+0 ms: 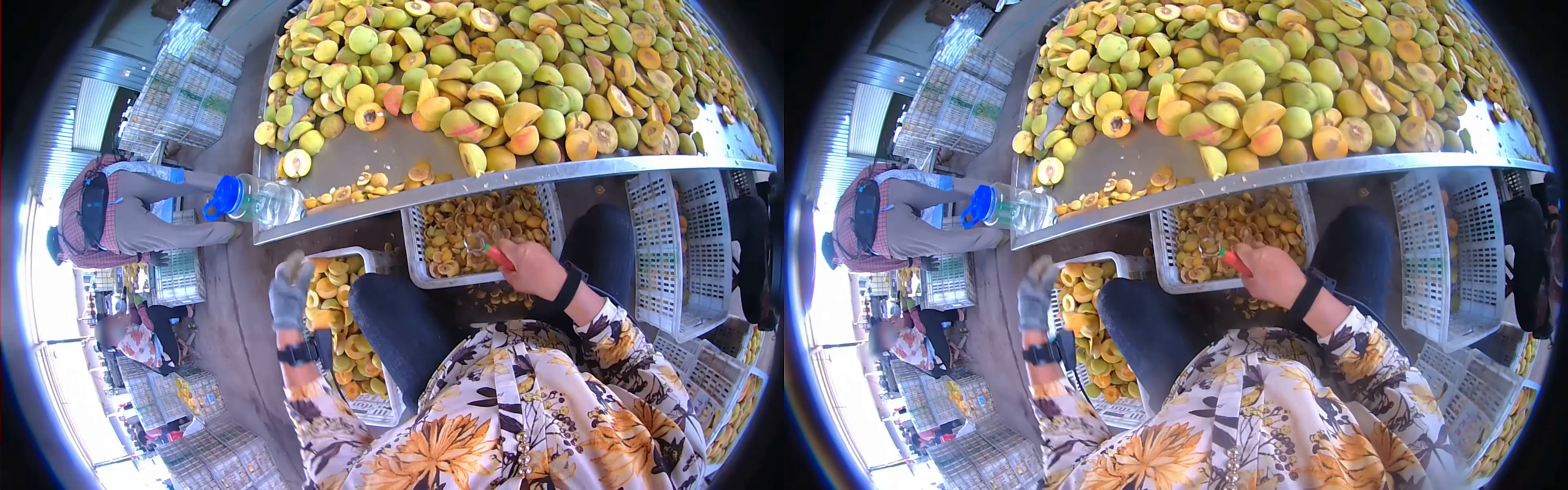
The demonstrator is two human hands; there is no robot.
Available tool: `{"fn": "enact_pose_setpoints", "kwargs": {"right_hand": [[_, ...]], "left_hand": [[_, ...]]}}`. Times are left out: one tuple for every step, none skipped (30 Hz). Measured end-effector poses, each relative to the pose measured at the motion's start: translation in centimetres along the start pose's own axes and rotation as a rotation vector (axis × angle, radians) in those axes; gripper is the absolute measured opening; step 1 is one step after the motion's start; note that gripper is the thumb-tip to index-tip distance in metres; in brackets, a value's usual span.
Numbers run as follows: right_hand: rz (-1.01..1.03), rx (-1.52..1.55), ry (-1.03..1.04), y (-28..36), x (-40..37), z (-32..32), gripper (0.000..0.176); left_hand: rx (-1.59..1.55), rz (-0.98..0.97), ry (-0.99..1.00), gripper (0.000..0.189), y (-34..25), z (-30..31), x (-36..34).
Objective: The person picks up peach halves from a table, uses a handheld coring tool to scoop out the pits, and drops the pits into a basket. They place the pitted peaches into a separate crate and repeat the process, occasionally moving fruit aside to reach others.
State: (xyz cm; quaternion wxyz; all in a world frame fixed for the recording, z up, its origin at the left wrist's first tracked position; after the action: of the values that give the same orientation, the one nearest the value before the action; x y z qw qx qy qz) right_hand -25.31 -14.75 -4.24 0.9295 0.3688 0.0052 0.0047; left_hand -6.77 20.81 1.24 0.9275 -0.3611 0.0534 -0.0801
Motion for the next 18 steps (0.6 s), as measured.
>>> {"fn": "enact_pose_setpoints", "kwargs": {"right_hand": [[0.006, -0.001, -0.003, 0.7, 0.0, 0.4, 0.023], [0.005, 0.066, -0.003, 1.4, 0.0, 1.1, 0.019], [0.004, 0.132, -0.007, 2.0, 0.0, 1.9, 0.015], [0.032, 0.162, -0.043, 2.8, -0.2, 2.8, 0.014], [0.015, 0.169, -0.049, 2.8, -0.5, 3.2, 0.014], [-0.004, 0.186, -0.048, 2.6, -1.0, 3.3, 0.019], [-0.025, 0.201, -0.049, 2.3, -1.6, 3.5, 0.024], [-0.059, 0.198, -0.046, 2.1, -2.1, 4.0, 0.024], [-0.094, 0.195, -0.041, 2.1, -2.6, 4.6, 0.024], [-0.134, 0.211, -0.082, 1.9, -3.2, 5.5, 0.018], [-0.160, 0.206, -0.125, 1.5, -3.8, 6.0, 0.022], [-0.188, 0.201, -0.151, 1.0, -4.3, 6.3, 0.024], [-0.216, 0.199, -0.173, 0.5, -4.7, 6.6, 0.026], [-0.224, 0.197, -0.175, 0.4, -4.6, 6.9, 0.026], [-0.266, 0.224, -0.155, 0.1, -4.3, 7.1, 0.031], [-0.305, 0.251, -0.131, -0.1, -3.9, 7.1, 0.036], [-0.306, 0.253, -0.126, -0.1, -3.1, 7.3, 0.036], [-0.244, 0.254, -0.210, 0.6, -1.9, 8.3, 0.040]], "left_hand": [[0.057, 0.005, 0.043, 0.044, -2.3, -0.4, 2.6], [0.197, -0.154, 0.085, 0.043, -2.4, -1.3, 6.1], [0.118, -0.190, 0.053, 0.043, -5.1, -2.4, 9.1], [0.039, -0.230, 0.022, 0.043, -8.6, -3.8, 11.7], [0.082, -0.189, 0.044, 0.043, -11.5, -5.3, 13.5], [0.142, -0.177, 0.067, 0.045, -13.3, -7.3, 15.6], [0.194, -0.157, 0.083, 0.048, -12.9, -9.8, 19.0], [0.246, -0.137, 0.097, 0.051, -12.2, -12.4, 22.0], [0.381, -0.059, 0.107, 0.053, -12.4, -14.3, 23.3], [0.515, 0.021, 0.115, 0.056, -12.5, -16.0, 24.2], [0.438, 0.054, 0.101, 0.060, -12.2, -17.2, 24.7], [0.430, 0.020, 0.055, 0.059, -12.7, -17.5, 24.9], [0.424, -0.009, 0.009, 0.058, -12.9, -17.7, 24.9], [-0.133, 0.196, 0.023, 0.051, -10.9, -18.6, 24.1], [-0.131, 0.199, 0.030, 0.051, -10.7, -18.5, 23.7], [-0.189, 0.162, 0.127, 0.047, -10.7, -18.7, 23.5], [-0.247, 0.123, 0.219, 0.044, -10.8, -19.0, 23.0], [-0.217, 0.051, 0.265, 0.041, -12.3, -18.3, 21.1]]}}
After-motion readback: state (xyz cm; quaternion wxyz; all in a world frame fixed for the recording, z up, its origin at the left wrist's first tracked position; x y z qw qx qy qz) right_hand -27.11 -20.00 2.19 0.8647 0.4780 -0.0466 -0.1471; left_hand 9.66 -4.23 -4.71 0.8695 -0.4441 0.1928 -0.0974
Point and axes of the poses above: each hand's wrist, its own x-axis towards the middle knuckle, its own z-axis out of the back of the hand, y = z × x, the point moved 9 cm from there along x, towards the middle knuckle, and after that the axes turned 3 degrees about y, right-handed, at the moved point
